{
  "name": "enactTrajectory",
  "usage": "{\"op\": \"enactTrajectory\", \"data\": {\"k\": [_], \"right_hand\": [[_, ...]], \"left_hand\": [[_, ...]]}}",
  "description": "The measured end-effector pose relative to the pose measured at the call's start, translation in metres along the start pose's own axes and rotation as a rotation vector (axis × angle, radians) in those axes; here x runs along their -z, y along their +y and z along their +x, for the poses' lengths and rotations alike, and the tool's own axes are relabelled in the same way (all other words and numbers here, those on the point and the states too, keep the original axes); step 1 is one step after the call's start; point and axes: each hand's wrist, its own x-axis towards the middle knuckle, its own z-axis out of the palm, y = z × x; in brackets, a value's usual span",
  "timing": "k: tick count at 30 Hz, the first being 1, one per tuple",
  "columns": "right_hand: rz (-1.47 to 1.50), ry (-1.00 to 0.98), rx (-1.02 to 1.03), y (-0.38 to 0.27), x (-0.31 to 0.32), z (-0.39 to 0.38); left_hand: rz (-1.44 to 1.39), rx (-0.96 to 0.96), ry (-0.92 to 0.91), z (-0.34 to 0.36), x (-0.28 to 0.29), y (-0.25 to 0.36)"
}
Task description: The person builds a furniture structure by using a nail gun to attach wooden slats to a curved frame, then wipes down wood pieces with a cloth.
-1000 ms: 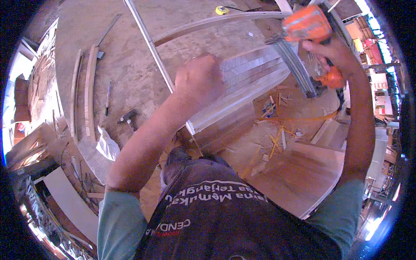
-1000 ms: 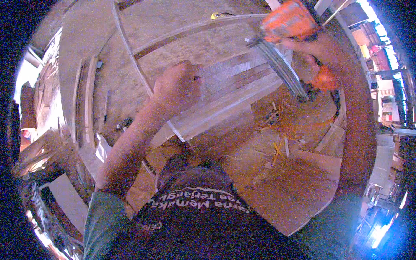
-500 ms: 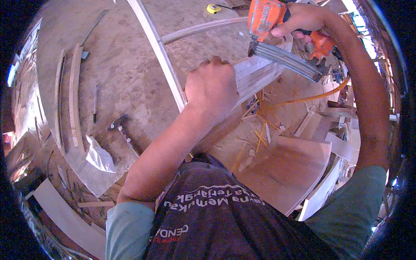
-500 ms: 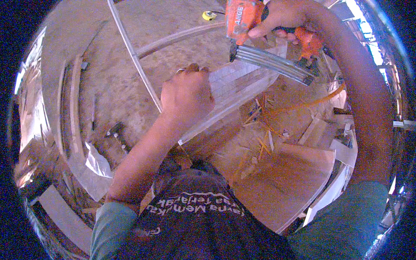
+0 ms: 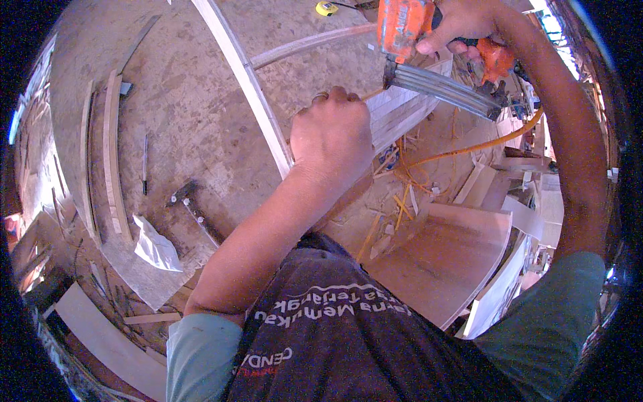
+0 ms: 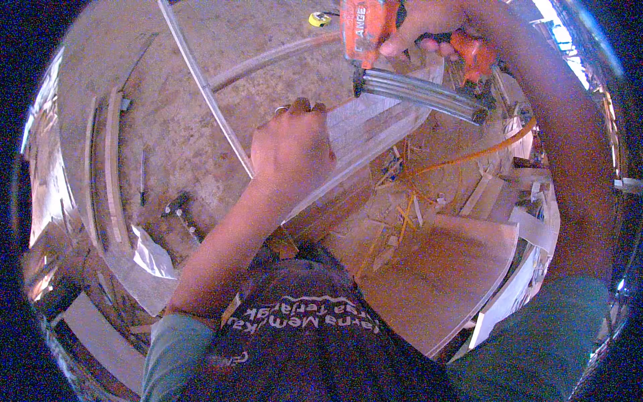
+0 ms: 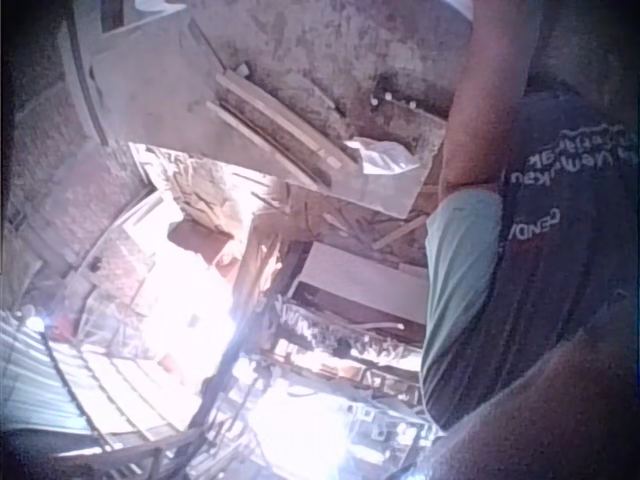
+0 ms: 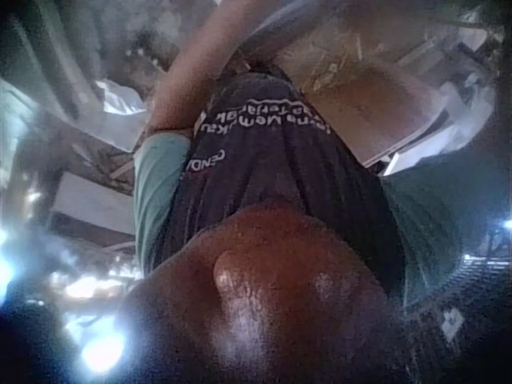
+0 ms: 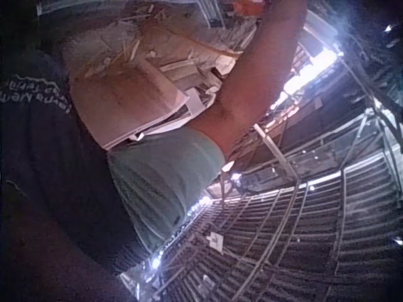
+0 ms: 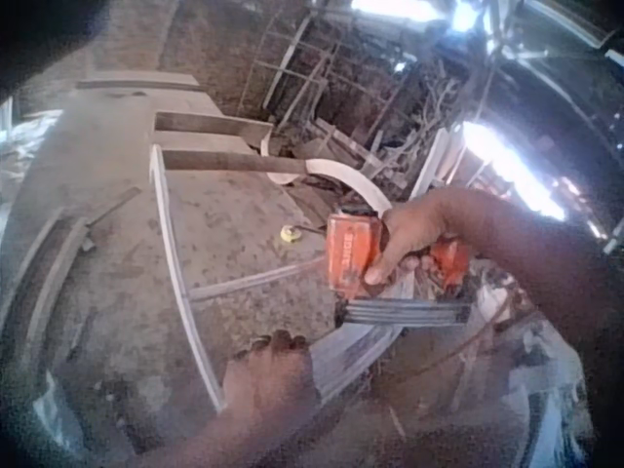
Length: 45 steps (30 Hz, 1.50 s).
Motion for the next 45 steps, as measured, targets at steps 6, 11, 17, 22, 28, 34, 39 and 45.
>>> {"op": "enactTrajectory", "data": {"k": [6,11,17,22,28,34,39,45], "right_hand": [[0.004,-0.067,0.064,0.006,0.008,0.013],[0.060,0.013,-0.070,-0.006,-0.001,-0.007],[0.011,0.142,0.059,0.007,0.001,-0.020],[0.032,0.117,0.100,0.008,0.001,-0.026],[0.038,-0.016,0.214,-0.003,-0.013,-0.024],[0.096,-0.240,0.292,-0.022,-0.019,-0.021],[0.020,-0.157,0.214,-0.037,-0.029,-0.025],[-0.012,-0.245,0.217,-0.038,-0.023,-0.013]], "left_hand": [[-0.006,0.003,0.004,0.000,0.001,0.001],[0.017,0.007,-0.026,0.002,-0.001,0.000],[0.085,-0.018,0.055,-0.002,-0.008,0.002],[0.271,-0.189,0.337,-0.019,0.011,-0.008],[0.477,-0.365,0.232,-0.036,0.050,-0.037],[0.428,-0.361,0.229,-0.037,0.038,-0.046],[0.377,-0.288,0.230,-0.039,0.033,-0.045],[0.327,-0.282,0.266,-0.040,0.032,-0.043]]}}
